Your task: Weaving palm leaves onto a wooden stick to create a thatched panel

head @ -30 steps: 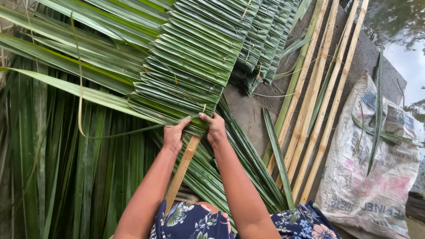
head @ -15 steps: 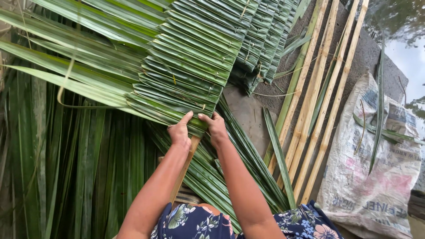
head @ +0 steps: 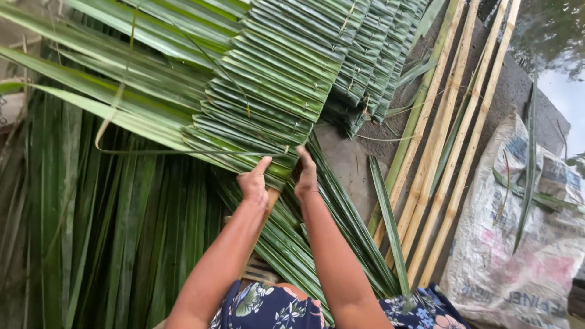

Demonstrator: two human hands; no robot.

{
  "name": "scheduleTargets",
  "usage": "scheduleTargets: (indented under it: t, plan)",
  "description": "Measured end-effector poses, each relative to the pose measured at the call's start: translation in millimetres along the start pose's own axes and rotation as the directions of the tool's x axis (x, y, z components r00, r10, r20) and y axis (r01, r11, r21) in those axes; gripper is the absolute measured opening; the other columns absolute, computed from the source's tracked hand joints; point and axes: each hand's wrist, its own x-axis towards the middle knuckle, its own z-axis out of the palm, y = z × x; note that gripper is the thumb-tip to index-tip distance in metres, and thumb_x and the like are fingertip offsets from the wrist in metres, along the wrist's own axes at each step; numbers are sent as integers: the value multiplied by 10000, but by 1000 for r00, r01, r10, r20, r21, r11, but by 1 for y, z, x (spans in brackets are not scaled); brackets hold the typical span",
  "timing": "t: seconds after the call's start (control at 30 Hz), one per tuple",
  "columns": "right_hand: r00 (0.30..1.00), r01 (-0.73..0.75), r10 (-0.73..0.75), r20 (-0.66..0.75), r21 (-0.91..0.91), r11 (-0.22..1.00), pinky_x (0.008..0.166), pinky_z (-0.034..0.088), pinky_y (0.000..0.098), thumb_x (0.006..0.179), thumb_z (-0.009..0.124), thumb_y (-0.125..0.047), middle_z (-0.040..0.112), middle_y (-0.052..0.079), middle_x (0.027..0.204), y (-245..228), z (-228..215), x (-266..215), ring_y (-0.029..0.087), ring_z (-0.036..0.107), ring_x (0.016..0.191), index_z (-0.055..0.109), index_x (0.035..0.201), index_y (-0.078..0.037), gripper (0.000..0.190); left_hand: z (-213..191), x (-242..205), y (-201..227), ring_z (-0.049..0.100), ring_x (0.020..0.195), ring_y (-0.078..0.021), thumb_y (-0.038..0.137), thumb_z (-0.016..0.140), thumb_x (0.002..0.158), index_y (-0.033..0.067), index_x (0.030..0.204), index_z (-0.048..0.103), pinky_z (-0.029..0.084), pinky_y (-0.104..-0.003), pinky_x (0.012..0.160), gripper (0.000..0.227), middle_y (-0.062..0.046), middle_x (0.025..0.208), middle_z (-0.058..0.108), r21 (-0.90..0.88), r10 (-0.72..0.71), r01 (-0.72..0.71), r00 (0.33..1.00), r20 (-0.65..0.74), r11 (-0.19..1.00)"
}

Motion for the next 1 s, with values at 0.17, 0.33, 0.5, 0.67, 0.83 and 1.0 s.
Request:
scheduleTargets:
  t: [0.17, 0.33, 0.5, 0.67, 0.83, 1.0]
  plan:
    - [996, 37, -10, 93, -290, 956, 603, 518, 284, 629, 942, -168, 681, 71, 673, 38, -55, 63, 174, 656, 627, 701, 773, -65, 299, -1, 17, -15, 743, 793, -237, 40, 1002, 568, -41, 915, 749, 595, -405, 692, 437, -168, 857, 744, 6, 39, -39, 999, 24, 999]
    - [1000, -19, 19, -7, -33, 999, 603, 629, 442, 638, 920, -41, 735, 209, 759, 80, -65, 112, 297, 750, 640, 711, 904, 22, 344, -5, 27, -19, 742, 780, -212, 43, 1023, 554, -10, 906, 756, 596, -386, 672, 444, -152, 849, 753, 30, 106, -107, 994, 19, 994]
    - [996, 86, -86, -12, -22, 996, 579, 642, 452, 683, 935, -43, 734, 205, 742, 88, -65, 130, 307, 759, 630, 728, 890, 34, 303, -4, 21, -12, 741, 801, -223, 53, 1036, 534, -32, 917, 747, 592, -396, 695, 488, -161, 858, 748, 23, 84, -85, 996, 20, 996]
    - [992, 116, -114, -54, 31, 993, 550, 636, 413, 714, 921, -106, 726, 169, 715, 83, -44, 99, 272, 745, 608, 728, 872, -1, 271, -9, 20, -13, 743, 786, -236, 40, 1039, 513, -40, 897, 748, 598, -407, 699, 489, -166, 839, 742, 53, 55, -55, 998, 11, 997]
    - [989, 137, -132, -65, 65, 988, 541, 630, 371, 749, 895, -115, 727, 156, 710, 65, -32, 75, 247, 736, 589, 728, 872, -16, 230, -1, 1, 5, 748, 792, -240, 44, 1049, 494, -39, 916, 750, 597, -392, 697, 524, -165, 867, 749, 99, 41, -45, 998, 38, 994]
    - [988, 39, -12, 153, -178, 983, 585, 625, 368, 686, 925, -96, 715, 129, 702, 49, -71, 90, 231, 733, 601, 752, 869, -11, 265, 0, 1, 7, 747, 796, -254, 35, 1038, 511, -43, 915, 745, 588, -405, 729, 505, -155, 854, 735, 29, 25, -26, 999, 41, 999]
